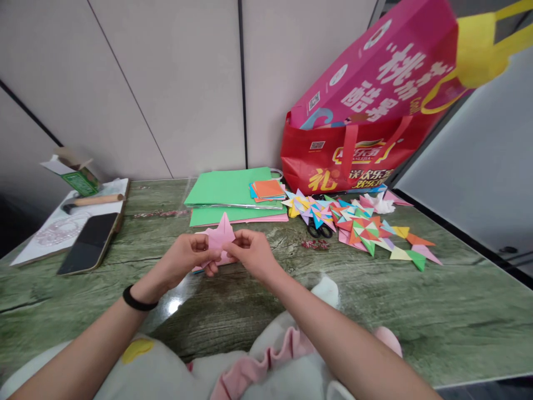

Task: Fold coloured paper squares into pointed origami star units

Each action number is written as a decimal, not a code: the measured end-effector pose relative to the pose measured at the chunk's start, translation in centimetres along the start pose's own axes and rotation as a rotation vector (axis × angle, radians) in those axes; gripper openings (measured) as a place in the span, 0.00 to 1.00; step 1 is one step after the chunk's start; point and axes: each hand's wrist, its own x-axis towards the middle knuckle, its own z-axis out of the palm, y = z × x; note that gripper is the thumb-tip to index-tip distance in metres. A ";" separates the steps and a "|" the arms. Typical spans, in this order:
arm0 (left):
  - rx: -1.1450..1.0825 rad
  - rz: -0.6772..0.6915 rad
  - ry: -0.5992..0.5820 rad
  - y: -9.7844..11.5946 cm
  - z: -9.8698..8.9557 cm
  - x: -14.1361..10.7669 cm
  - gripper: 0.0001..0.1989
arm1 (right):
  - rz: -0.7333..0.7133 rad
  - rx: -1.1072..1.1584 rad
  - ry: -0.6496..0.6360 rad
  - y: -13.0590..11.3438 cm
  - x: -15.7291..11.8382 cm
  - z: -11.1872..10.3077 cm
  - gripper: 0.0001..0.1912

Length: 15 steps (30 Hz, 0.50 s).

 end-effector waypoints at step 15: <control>-0.007 0.098 -0.009 -0.4 0.2 0.4 0.05 | -0.601 -0.461 0.145 -1.1 -1.8 0.6 0.03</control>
